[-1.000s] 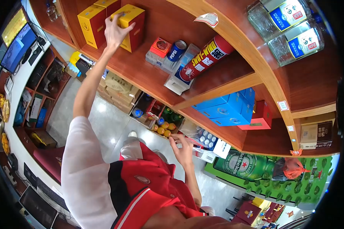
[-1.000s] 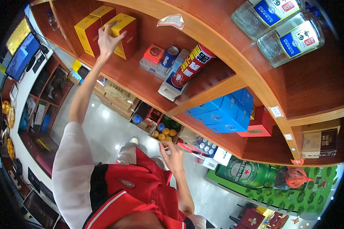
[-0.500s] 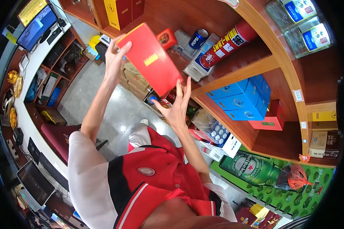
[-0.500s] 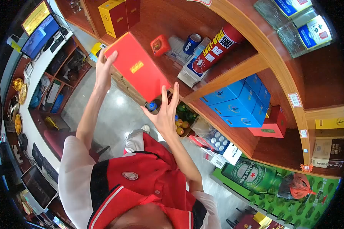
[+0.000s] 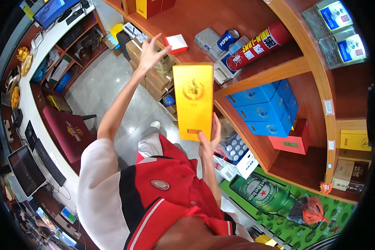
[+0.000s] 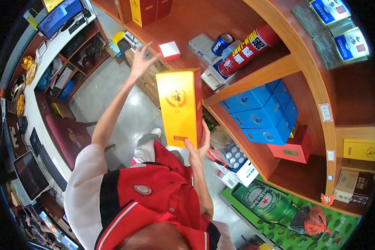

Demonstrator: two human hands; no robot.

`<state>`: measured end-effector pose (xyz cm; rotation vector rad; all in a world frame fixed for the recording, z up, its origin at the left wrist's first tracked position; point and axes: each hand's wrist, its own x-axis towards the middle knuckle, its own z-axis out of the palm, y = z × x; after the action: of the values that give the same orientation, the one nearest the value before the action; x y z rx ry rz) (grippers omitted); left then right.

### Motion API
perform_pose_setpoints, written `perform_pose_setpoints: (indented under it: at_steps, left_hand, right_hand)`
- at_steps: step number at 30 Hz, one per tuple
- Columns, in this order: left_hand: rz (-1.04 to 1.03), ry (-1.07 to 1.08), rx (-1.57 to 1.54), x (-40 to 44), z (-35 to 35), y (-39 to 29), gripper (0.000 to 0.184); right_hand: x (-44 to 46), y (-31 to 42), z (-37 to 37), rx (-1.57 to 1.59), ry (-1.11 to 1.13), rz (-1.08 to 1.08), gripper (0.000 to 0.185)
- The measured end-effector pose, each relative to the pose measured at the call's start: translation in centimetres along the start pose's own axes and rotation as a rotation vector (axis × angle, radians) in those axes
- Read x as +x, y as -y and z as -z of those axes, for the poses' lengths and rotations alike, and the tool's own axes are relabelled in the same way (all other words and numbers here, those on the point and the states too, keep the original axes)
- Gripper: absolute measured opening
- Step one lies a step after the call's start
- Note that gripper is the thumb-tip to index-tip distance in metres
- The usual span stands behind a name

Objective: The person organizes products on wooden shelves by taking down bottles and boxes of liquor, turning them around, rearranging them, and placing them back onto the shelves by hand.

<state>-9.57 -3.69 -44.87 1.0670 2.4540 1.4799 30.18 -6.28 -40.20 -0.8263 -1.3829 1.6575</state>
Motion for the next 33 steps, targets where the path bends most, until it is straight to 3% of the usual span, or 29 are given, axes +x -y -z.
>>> perform_pose_setpoints:
  at_steps: [1,3,6,7,8,9,10,12,14,15,17,18,20,21,22,24,25,28,33]
  left_hand:
    - [0.005,0.001,-0.004,1.5,-1.9,0.6,0.091]
    - [-0.263,-0.058,0.336,3.2,-4.8,1.2,0.100]
    - [-0.312,0.133,0.439,3.9,-6.2,1.8,0.100]
    - [-0.291,0.166,0.340,4.5,-6.2,2.0,0.099]
    - [-0.245,0.133,0.357,4.3,-5.8,1.1,0.094]
    - [-0.224,0.064,0.251,4.2,-6.1,1.0,0.091]
    - [-0.204,-0.012,0.145,4.5,-6.4,0.9,0.088]
    - [-0.103,-0.047,-0.080,5.9,-6.7,-0.9,0.083]
    - [0.228,0.256,-0.512,8.5,-7.2,-2.8,0.086]
    - [0.228,0.261,-0.511,9.2,-7.7,-3.7,0.086]
    - [0.403,0.471,-0.944,10.4,-8.8,-5.9,0.094]
    - [0.398,0.479,-0.945,10.9,-9.2,-6.9,0.094]
    - [0.466,0.504,-0.648,11.7,-10.2,-8.6,0.101]
    - [0.473,0.412,-0.511,11.9,-11.2,-9.5,0.106]
    - [0.467,0.420,-0.514,12.3,-11.5,-9.9,0.106]
    - [0.306,0.486,-0.161,13.3,-12.5,-10.1,0.111]
    - [0.144,0.293,0.089,13.5,-14.0,-10.1,0.108]
    - [0.071,0.124,0.208,14.1,-16.2,-9.7,0.101]
    - [-0.005,0.198,0.353,14.6,-16.0,-8.8,0.085]
  right_hand:
    - [-0.5,0.4,1.0,0.088,0.022,-0.059,0.098]
    - [-2.6,0.4,3.1,0.258,-0.009,-0.183,0.095]
    - [-6.5,-3.0,8.4,0.467,-0.060,-0.328,0.093]
    - [-7.0,-4.1,10.2,0.466,-0.080,-0.329,0.093]
    - [-7.6,-5.1,11.8,0.607,0.115,-0.279,0.095]
    - [-8.2,-5.4,12.4,0.742,0.313,-0.222,0.098]
    - [-8.6,-5.6,13.0,0.775,0.363,-0.190,0.098]
    - [-9.5,-5.5,13.1,0.775,0.299,-0.180,0.098]
    - [-10.1,-5.3,12.9,0.766,0.236,-0.184,0.098]
    - [-10.3,-5.1,12.7,0.761,0.213,-0.187,0.098]
    - [-10.4,-4.8,12.1,0.755,0.174,-0.185,0.098]
    - [-10.4,-4.6,11.9,0.744,0.158,-0.182,0.098]
    - [-10.6,-4.3,11.2,0.733,0.123,-0.180,0.099]
    - [-10.6,-4.1,11.1,0.724,0.105,-0.179,0.099]
    - [-10.7,-3.9,11.0,0.718,0.090,-0.179,0.099]
    - [-11.0,-3.5,10.6,0.706,0.064,-0.175,0.099]
    - [-11.1,-3.4,10.4,0.697,0.052,-0.178,0.099]
    - [-11.3,-3.2,10.1,0.681,0.020,-0.177,0.100]
    - [-11.8,-3.0,9.8,0.665,-0.020,-0.173,0.100]
